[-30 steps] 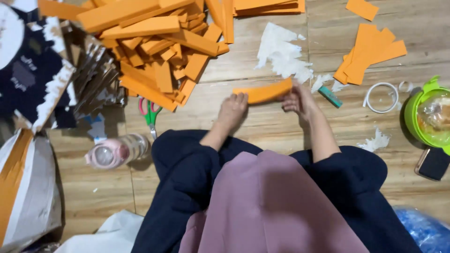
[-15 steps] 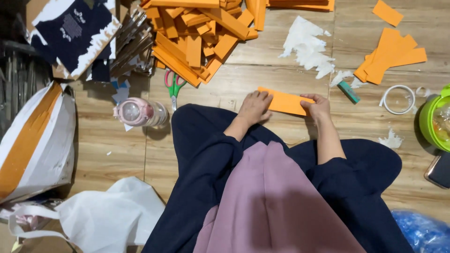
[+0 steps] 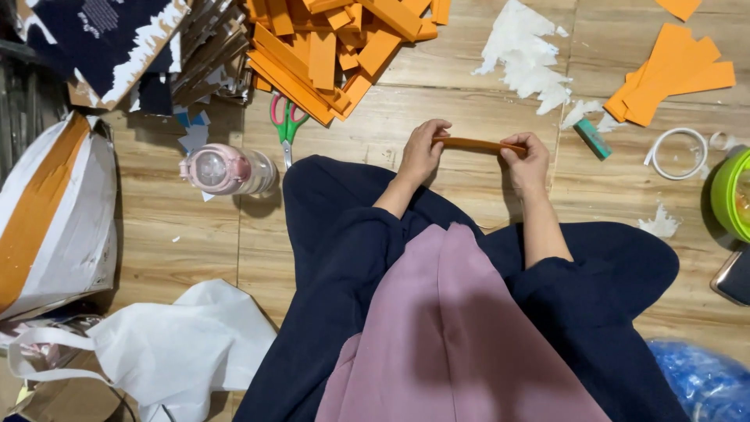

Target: Folding and creasing orange paper strips manually using a small tool to sharpen the folds.

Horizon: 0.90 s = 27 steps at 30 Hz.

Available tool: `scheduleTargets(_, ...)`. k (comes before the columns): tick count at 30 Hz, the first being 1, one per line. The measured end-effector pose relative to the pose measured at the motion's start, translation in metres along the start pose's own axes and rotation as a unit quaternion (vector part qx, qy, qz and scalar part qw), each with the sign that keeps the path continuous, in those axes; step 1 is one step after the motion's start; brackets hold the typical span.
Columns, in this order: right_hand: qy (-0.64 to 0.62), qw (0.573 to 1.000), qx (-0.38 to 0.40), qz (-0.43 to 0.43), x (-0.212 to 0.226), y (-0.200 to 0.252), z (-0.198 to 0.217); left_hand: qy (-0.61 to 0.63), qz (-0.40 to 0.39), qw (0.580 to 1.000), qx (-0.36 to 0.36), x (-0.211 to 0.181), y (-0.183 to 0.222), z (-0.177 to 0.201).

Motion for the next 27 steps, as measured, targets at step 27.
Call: scheduleTargets(27, 0.184, 0.98, -0.021, 0.078, 0.027, -0.003, -0.014, 0.021, 0.004, 0.997, 0.069, -0.008, -0.012, 0.002)
Point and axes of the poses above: each hand's wrist, its own y-axis away from the middle knuckle, its own z-axis out of the back of the hand, x = y × z, the point moved 6 cm from there along -y, towards the middle knuckle, and after that the axes turned 5 degrees about x, right-handed, at the moved point
